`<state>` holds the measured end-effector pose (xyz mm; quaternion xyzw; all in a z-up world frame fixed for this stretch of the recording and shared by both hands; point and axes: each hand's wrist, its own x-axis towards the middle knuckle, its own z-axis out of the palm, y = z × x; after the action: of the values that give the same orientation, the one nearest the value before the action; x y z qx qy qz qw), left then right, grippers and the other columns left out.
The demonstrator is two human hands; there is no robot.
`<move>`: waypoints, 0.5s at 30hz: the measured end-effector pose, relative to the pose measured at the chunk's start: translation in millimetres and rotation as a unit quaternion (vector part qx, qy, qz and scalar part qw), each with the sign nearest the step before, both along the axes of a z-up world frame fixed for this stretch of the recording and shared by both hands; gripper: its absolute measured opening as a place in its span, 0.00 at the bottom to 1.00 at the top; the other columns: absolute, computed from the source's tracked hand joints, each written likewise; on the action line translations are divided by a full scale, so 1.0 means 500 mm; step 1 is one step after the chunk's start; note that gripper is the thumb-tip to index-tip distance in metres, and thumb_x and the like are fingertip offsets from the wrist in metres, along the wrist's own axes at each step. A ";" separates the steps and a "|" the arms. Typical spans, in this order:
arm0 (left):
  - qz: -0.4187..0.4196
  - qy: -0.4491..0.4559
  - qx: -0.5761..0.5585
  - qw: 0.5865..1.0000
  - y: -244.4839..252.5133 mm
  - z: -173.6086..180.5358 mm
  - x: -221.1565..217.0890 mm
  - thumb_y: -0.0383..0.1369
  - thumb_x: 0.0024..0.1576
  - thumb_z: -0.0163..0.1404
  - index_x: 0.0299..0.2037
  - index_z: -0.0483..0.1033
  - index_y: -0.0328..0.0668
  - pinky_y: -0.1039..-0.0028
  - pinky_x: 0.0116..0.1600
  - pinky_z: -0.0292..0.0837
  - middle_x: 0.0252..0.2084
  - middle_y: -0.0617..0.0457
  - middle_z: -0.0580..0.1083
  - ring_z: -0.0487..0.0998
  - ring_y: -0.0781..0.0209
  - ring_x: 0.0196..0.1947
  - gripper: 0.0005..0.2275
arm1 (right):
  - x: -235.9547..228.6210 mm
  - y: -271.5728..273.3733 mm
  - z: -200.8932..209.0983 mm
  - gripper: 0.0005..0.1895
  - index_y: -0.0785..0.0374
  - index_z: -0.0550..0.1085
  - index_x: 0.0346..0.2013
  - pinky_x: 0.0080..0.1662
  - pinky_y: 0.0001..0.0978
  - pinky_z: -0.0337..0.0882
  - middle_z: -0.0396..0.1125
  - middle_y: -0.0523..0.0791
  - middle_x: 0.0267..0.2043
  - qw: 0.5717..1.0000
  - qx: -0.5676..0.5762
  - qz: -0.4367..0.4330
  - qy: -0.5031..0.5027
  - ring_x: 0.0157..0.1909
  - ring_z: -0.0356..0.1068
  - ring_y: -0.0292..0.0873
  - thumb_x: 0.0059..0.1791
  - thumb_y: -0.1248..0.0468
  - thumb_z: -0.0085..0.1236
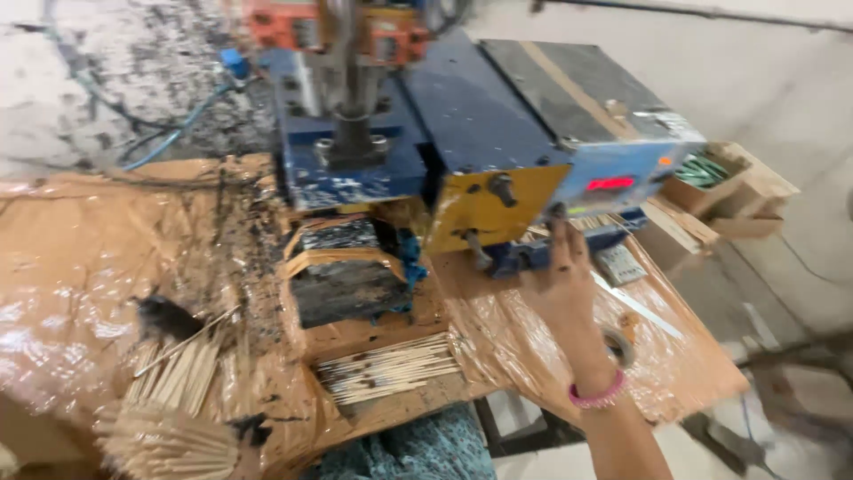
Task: The person repeatedly picks up bundles of thin wooden sticks, inserts them into a machine, and then removes them. The person handles the sticks by hand, feeding them into the machine's mechanism and then placing them back onto a pile on the work surface.
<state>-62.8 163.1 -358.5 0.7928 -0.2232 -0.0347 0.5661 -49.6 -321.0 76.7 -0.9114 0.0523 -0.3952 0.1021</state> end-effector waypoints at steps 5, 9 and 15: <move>0.133 0.047 -0.007 0.990 -0.026 0.207 0.048 0.32 0.50 0.62 0.39 0.84 0.41 0.72 0.39 0.79 0.35 0.53 0.85 0.87 0.63 0.34 0.09 | -0.007 0.047 0.007 0.45 0.72 0.60 0.71 0.55 0.49 0.70 0.66 0.63 0.57 0.999 -0.021 0.017 -0.026 0.56 0.67 0.64 0.43 0.62 0.68; 0.077 0.030 -0.003 0.997 -0.061 0.504 0.102 0.32 0.46 0.66 0.41 0.83 0.40 0.73 0.37 0.77 0.34 0.53 0.83 0.84 0.63 0.32 0.13 | -0.009 0.060 -0.199 0.19 0.66 0.74 0.56 0.42 0.28 0.72 0.74 0.51 0.41 0.945 0.288 0.121 0.101 0.38 0.73 0.41 0.50 0.67 0.60; -0.073 -0.057 -0.160 0.983 -0.088 0.634 0.156 0.23 0.47 0.60 0.49 0.75 0.34 0.74 0.44 0.75 0.41 0.51 0.80 0.80 0.61 0.38 0.18 | 0.071 0.178 -0.240 0.17 0.67 0.73 0.53 0.39 0.27 0.70 0.73 0.44 0.39 0.771 0.520 0.318 0.183 0.37 0.70 0.35 0.49 0.73 0.58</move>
<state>15.4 119.2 -41.5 0.6743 -0.3146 0.0056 0.6680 -14.1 -232.2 -43.3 -0.7386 -0.0254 -0.0783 0.6691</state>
